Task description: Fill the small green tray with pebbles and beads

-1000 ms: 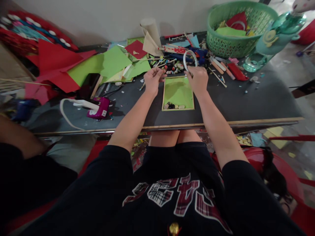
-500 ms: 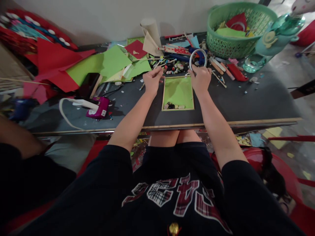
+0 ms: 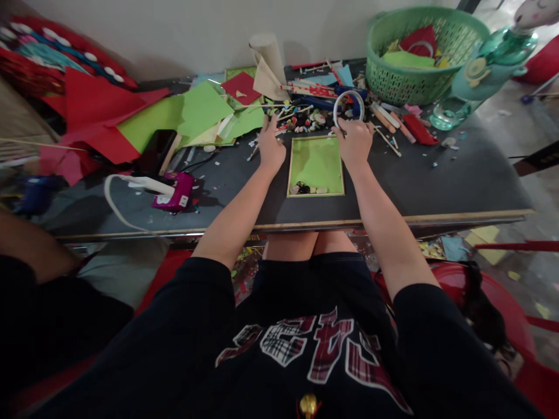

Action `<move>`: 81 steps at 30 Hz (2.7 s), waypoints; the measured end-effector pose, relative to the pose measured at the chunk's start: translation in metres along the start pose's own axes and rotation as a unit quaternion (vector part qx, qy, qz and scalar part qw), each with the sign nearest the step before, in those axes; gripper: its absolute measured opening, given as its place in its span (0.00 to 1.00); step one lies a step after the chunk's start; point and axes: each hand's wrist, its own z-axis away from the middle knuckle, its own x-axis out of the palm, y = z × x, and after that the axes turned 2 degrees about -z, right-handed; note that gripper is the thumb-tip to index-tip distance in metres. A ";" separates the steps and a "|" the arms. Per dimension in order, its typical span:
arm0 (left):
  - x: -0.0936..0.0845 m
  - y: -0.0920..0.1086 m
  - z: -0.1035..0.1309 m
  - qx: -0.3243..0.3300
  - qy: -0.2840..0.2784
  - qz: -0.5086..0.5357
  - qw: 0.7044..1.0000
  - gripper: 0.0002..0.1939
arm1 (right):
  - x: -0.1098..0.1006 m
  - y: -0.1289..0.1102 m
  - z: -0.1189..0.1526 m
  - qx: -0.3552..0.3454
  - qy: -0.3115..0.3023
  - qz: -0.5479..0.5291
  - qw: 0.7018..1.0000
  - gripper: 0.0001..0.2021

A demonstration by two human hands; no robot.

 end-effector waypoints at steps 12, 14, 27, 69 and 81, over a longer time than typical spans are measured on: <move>0.005 0.079 0.020 0.056 -0.044 -0.085 0.994 0.35 | -0.001 -0.017 0.004 -0.073 -0.064 -0.116 0.989 0.23; 0.009 0.090 0.023 0.084 -0.077 -0.097 0.989 0.38 | 0.001 -0.021 0.006 -0.088 -0.082 -0.164 0.979 0.22; 0.006 0.091 0.023 0.177 -0.062 -0.220 0.957 0.33 | 0.016 -0.019 0.000 -0.087 -0.134 -0.515 0.842 0.28; 0.023 0.089 0.024 0.246 -0.107 -0.215 0.939 0.25 | 0.002 -0.034 0.010 -0.043 -0.078 -0.328 0.940 0.11; 0.014 0.079 0.019 0.137 -0.023 -0.129 0.982 0.31 | 0.011 0.004 -0.006 0.062 0.118 -0.173 0.976 0.24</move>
